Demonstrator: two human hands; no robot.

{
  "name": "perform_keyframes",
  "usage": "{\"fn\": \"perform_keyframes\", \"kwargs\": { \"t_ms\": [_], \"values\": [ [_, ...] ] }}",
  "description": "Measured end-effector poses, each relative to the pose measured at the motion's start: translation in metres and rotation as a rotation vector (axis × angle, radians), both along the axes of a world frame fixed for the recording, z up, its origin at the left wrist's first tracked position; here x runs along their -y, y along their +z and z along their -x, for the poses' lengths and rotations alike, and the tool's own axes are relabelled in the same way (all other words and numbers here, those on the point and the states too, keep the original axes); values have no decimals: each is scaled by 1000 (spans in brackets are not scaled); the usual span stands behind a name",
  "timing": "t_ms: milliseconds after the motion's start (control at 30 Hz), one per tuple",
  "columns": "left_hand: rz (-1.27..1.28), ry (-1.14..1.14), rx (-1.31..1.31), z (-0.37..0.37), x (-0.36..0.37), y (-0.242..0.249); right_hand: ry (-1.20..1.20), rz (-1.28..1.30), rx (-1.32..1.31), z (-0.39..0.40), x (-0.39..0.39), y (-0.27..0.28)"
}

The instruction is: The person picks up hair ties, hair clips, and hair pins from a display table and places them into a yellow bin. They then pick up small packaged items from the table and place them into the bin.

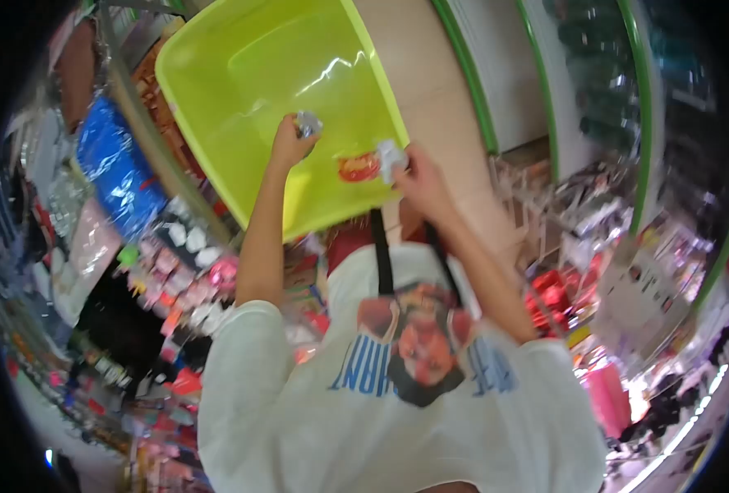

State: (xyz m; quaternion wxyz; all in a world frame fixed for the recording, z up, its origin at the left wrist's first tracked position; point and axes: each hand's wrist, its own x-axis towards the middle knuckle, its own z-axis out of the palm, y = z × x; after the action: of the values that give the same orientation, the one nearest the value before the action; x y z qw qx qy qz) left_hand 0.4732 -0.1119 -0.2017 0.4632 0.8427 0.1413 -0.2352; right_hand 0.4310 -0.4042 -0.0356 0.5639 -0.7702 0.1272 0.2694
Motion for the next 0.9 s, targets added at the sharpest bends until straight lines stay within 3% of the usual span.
{"fn": "perform_keyframes", "kwargs": {
  "t_ms": [33,133,200,367,467,600,667,733,800,900],
  "values": [
    [-28,-33,24,-11,4,-33,72,162,13,-13,-20,-17],
    [-92,-67,44,-26,11,-97,309,332,36,-40,-68,-94],
    [-95,-86,59,-33,27,-116,388,353,-42,-39,-78,-159],
    [-136,-328,107,-35,58,-125,325,636,-170,-35,-64,-246],
    [-119,-389,167,-25,69,-111,378,776,-213,-27,-72,-220],
    [-186,-334,163,-2,60,-113,569,751,-44,-24,-85,-128],
    [-235,-320,51,0,43,-85,542,441,76,-11,-76,-92],
    [-173,-277,-84,16,23,-64,604,281,-51,-1,-67,-52],
    [-128,-179,-150,47,4,-69,685,246,201,20,-51,-35],
    [-193,-27,-186,85,-9,-27,788,191,443,40,-36,-25]
  ]
}}
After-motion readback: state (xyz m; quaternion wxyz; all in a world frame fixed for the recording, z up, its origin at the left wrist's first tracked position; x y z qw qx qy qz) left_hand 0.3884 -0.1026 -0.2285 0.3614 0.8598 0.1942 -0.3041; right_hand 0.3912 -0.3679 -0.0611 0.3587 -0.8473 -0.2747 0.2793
